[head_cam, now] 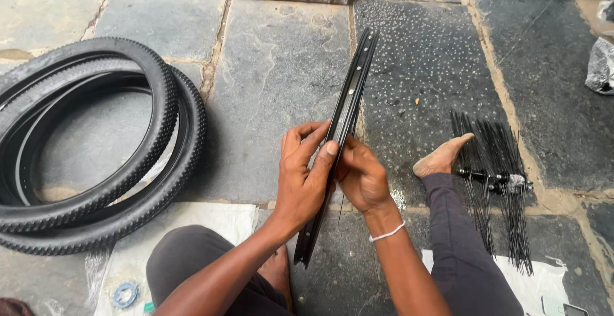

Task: The person is inserting metal spokes into the holes of a bicycle wheel rim by hand, rotating the rim to work on different sections.

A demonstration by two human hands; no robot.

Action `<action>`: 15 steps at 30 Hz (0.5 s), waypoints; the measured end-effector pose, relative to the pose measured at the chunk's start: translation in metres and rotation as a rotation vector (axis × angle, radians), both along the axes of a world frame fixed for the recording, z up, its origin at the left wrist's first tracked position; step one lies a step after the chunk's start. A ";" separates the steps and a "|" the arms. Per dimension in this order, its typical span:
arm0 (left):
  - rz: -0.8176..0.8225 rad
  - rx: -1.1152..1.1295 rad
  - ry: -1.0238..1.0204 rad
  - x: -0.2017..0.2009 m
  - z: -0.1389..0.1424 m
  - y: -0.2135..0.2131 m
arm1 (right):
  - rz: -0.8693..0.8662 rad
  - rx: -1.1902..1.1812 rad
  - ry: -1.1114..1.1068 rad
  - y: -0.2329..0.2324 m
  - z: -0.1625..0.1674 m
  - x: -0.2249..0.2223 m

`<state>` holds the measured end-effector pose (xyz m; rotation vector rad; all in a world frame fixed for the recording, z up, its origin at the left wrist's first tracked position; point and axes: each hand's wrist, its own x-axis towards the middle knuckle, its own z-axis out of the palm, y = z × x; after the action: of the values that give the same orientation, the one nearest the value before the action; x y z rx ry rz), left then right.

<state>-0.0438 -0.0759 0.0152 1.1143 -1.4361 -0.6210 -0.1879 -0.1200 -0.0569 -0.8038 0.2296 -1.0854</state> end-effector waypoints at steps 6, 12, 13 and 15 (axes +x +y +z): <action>0.009 0.001 -0.002 0.001 0.000 0.000 | -0.090 0.030 0.112 0.001 0.003 0.003; 0.008 -0.035 -0.016 0.002 -0.001 0.000 | -0.150 0.064 0.148 0.002 0.006 0.006; 0.008 -0.021 -0.015 0.003 -0.001 0.000 | -0.136 0.084 0.134 0.002 0.007 0.006; 0.003 -0.009 -0.017 0.003 -0.001 0.000 | -0.111 0.102 0.072 0.003 0.010 0.007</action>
<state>-0.0405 -0.0763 0.0146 1.1165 -1.4504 -0.6038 -0.1813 -0.1174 -0.0474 -0.7461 0.3908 -1.1403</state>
